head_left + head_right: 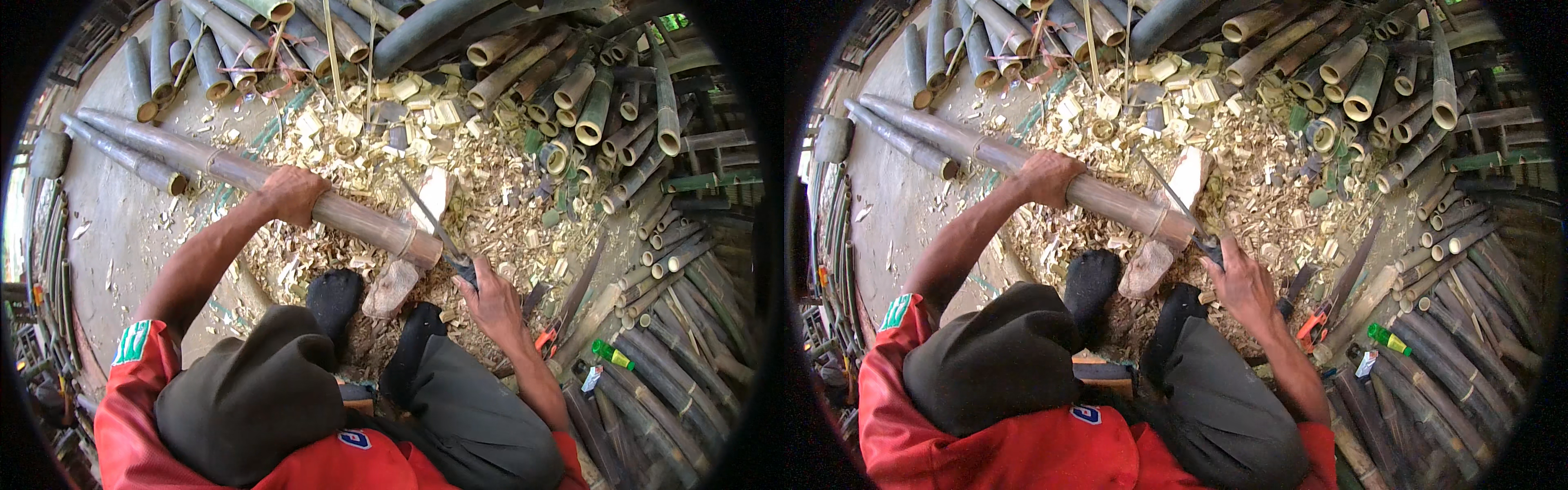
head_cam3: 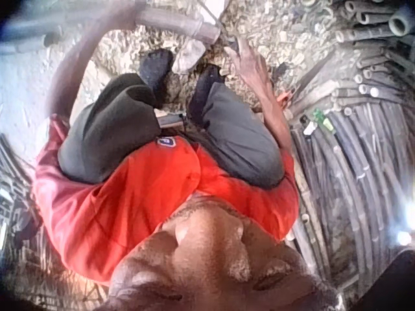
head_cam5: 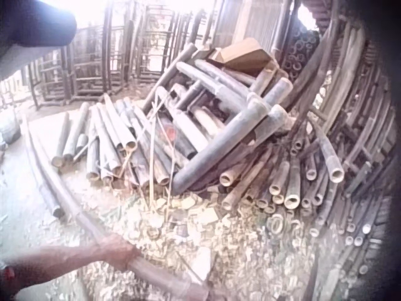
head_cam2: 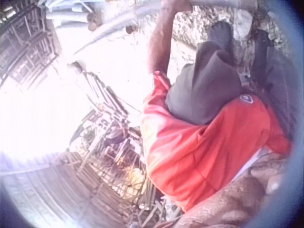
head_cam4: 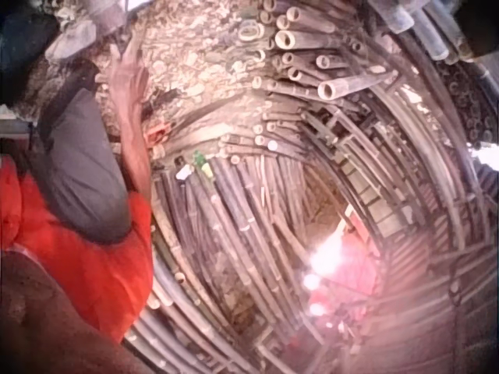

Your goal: The person shaves a long bamboo pole using a metal blade while sitting on the ground, periodically rotating the pole to work on different sections.

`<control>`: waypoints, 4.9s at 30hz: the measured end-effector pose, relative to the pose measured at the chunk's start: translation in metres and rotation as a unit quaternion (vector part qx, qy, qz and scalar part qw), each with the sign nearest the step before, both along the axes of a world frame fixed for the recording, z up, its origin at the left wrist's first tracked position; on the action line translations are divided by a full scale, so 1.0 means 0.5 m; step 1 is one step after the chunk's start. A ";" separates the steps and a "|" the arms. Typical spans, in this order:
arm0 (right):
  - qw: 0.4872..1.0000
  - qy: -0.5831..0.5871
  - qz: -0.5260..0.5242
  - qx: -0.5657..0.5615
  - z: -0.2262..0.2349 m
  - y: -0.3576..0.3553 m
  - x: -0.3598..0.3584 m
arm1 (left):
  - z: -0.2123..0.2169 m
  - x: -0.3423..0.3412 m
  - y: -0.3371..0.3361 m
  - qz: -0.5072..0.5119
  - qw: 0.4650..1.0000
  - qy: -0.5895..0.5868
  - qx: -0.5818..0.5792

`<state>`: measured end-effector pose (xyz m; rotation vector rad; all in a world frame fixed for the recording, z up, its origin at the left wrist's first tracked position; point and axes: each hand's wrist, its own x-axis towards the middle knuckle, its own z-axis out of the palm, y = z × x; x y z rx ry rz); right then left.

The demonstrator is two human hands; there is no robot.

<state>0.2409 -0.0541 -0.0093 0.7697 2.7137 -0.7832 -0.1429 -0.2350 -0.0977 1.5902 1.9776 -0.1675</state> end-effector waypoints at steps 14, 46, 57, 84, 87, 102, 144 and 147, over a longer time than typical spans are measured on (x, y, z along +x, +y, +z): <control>0.966 0.257 0.022 0.004 0.082 -0.045 -0.047 | -0.013 0.010 -0.027 0.019 0.998 0.036 0.043; 0.999 0.019 0.016 0.043 0.076 -0.030 -0.058 | -0.040 0.027 -0.060 0.017 0.982 0.091 0.164; 0.999 -0.049 -0.015 0.007 0.070 -0.002 -0.063 | -0.036 0.036 -0.059 0.021 0.984 0.079 0.157; 0.968 0.233 0.067 0.063 0.070 -0.028 -0.035 | -0.026 0.013 -0.021 -0.012 0.997 0.029 0.069; 0.991 -0.108 0.037 0.063 -0.031 -0.016 -0.012 | -0.016 0.017 -0.004 -0.011 0.999 0.017 0.050; 0.991 -0.119 0.047 0.030 0.037 0.012 -0.074 | -0.024 0.025 -0.017 0.031 0.999 0.024 0.020; 0.955 0.281 0.066 0.074 0.069 -0.018 -0.043 | -0.059 0.061 -0.070 0.022 0.939 0.137 0.315; 0.992 -0.095 0.038 0.078 -0.039 0.009 -0.020 | -0.071 0.071 -0.063 0.021 0.927 0.147 0.344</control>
